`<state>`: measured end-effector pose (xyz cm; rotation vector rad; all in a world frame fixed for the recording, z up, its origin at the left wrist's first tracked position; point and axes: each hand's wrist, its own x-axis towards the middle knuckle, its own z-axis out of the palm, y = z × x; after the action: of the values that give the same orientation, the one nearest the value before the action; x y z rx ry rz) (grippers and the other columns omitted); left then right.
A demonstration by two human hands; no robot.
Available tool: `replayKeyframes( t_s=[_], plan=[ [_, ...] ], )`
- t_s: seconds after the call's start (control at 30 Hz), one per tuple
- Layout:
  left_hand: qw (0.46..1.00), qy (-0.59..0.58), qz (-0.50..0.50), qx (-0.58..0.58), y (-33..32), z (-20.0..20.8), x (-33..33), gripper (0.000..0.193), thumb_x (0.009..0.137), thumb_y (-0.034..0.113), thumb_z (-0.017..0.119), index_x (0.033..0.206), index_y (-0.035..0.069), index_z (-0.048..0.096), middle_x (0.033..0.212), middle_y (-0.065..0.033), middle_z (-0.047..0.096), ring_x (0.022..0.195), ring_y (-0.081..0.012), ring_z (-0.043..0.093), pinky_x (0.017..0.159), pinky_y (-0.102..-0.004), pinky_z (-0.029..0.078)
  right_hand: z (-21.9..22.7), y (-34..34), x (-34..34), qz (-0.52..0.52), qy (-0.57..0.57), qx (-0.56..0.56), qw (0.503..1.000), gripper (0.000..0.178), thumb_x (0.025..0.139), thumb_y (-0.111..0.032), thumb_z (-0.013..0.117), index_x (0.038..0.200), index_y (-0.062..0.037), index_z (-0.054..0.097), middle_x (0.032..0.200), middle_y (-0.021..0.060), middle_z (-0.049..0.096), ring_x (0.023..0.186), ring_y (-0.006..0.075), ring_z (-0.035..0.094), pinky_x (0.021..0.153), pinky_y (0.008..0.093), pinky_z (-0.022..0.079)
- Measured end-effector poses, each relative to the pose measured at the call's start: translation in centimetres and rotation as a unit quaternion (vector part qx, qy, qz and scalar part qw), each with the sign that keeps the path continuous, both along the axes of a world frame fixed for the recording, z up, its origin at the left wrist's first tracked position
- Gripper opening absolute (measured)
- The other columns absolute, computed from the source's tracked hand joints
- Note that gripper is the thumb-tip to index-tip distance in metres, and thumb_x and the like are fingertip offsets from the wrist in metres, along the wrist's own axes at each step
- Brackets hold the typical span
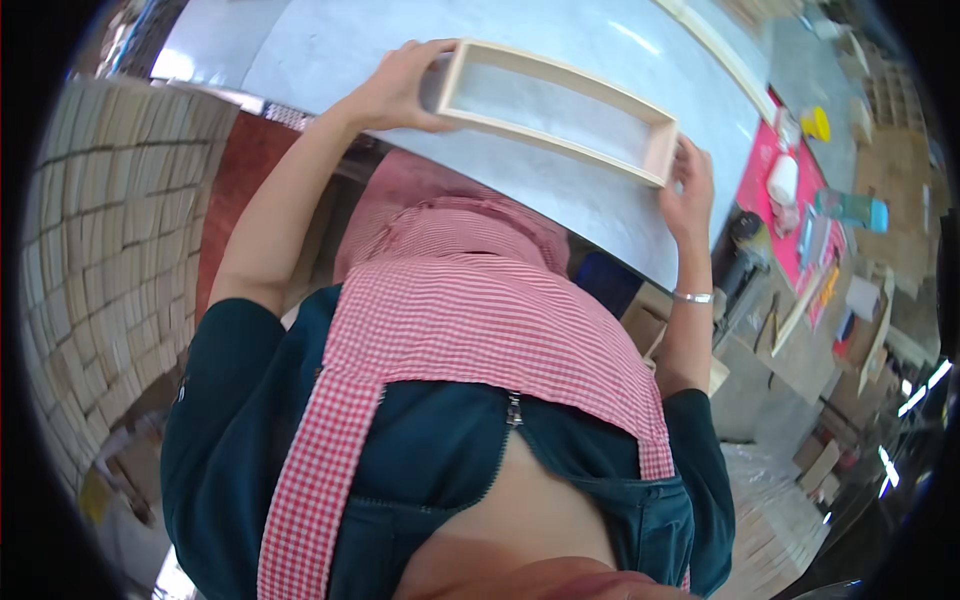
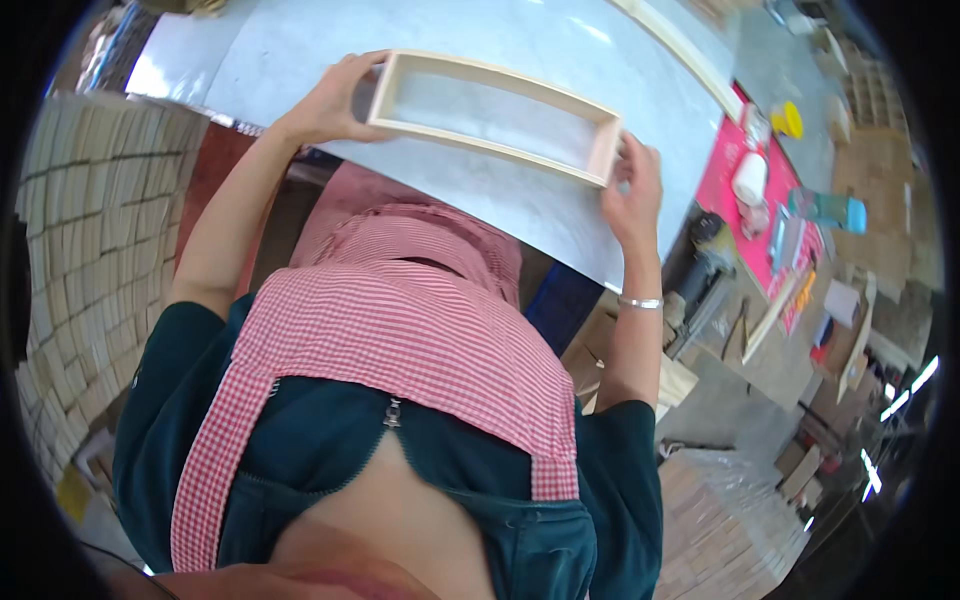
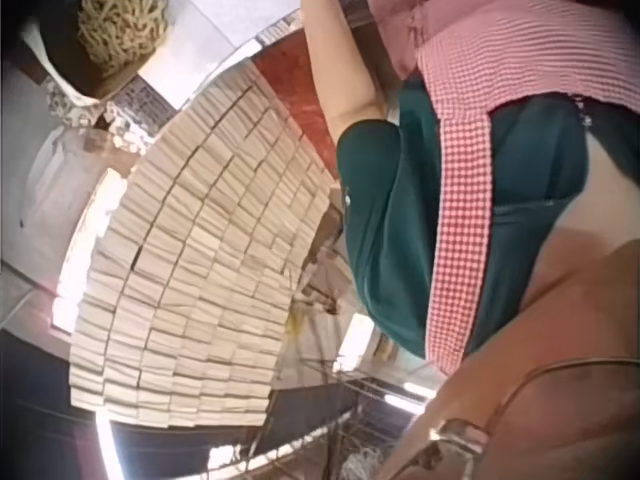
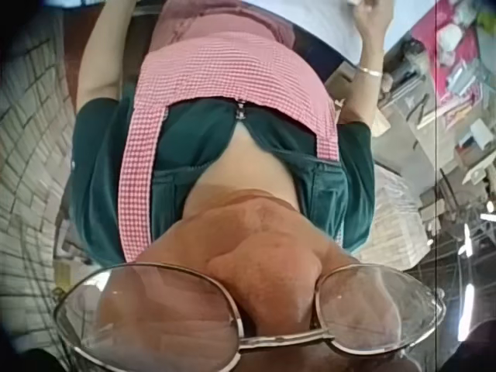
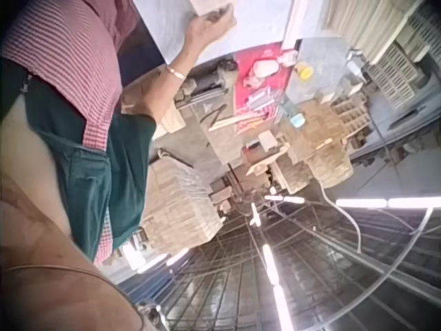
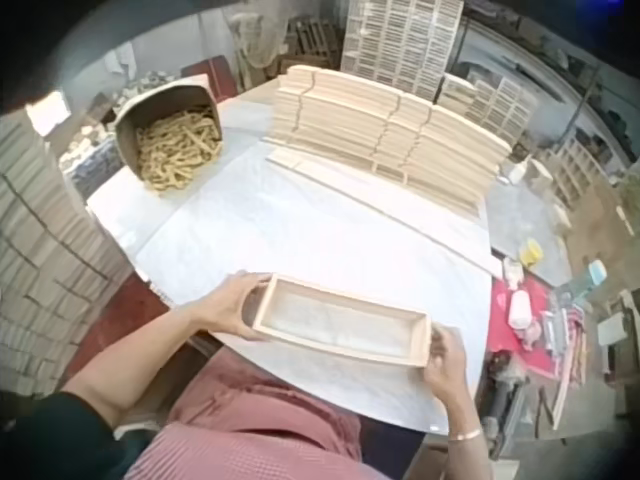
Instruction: Assemble wooden boxes by applying glue to wooden slats and securing them with a staple gun.
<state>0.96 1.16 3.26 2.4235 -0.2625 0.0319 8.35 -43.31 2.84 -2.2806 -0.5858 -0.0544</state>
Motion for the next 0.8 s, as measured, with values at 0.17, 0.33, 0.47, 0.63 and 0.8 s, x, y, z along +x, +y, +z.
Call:
replayKeyframes(
  t_s=[0.17,0.33,0.47,0.63,0.8],
  plan=[
    [0.993,-0.088,0.012,0.073,-0.4,-0.4,-0.3,0.074,0.078,0.029,0.082,0.143,0.007,0.055,0.120,-0.0133,0.065,0.102,-0.0256,0.059,0.098,-0.0365,0.045,-1.7,0.7,-2.4,-0.039,-0.050,0.113,0.992,0.049,0.087,0.011,0.058,0.135,-0.0007,0.058,0.115,0.0090,0.055,0.086,0.0163,0.055,0.077,0.0260,0.048],
    [0.907,0.164,0.107,-0.372,-1.2,1.4,-1.7,0.045,0.089,0.016,0.073,0.131,0.004,0.063,0.110,-0.0097,0.065,0.099,-0.0203,0.058,0.094,-0.0311,0.048,-1.9,1.1,-2.8,-0.062,-0.031,0.111,0.991,0.051,0.087,0.010,0.057,0.137,0.0002,0.056,0.122,0.0105,0.055,0.100,0.0193,0.057,0.090,0.0283,0.050],
    [0.886,0.207,0.204,-0.362,-1.5,0.3,-0.8,0.027,0.093,0.010,0.062,0.118,0.002,0.067,0.101,-0.0047,0.066,0.085,-0.0154,0.058,0.079,-0.0246,0.049,-2.0,1.3,-3.0,-0.061,-0.017,0.106,0.992,0.048,0.090,0.010,0.057,0.137,0.0007,0.056,0.123,0.0103,0.055,0.100,0.0189,0.057,0.092,0.0281,0.049],
    [0.979,0.133,0.147,-0.040,-2.1,1.0,-0.1,0.019,0.092,0.006,0.057,0.105,0.003,0.070,0.091,-0.0069,0.069,0.079,-0.0189,0.062,0.072,-0.0296,0.052,-2.0,1.3,-3.5,-0.077,0.017,0.162,0.984,0.043,0.093,0.007,0.058,0.136,0.0006,0.058,0.127,0.0105,0.055,0.102,0.0185,0.058,0.093,0.0289,0.049],
    [0.950,0.101,0.219,-0.198,-2.2,0.9,-1.3,0.023,0.095,0.011,0.060,0.115,0.003,0.068,0.097,-0.0083,0.068,0.081,-0.0161,0.060,0.074,-0.0289,0.051,-1.8,1.9,-3.3,-0.136,-0.081,0.172,0.972,0.036,0.094,0.001,0.062,0.130,-0.0016,0.061,0.122,0.0088,0.057,0.097,0.0171,0.059,0.087,0.0263,0.049]
  ],
)
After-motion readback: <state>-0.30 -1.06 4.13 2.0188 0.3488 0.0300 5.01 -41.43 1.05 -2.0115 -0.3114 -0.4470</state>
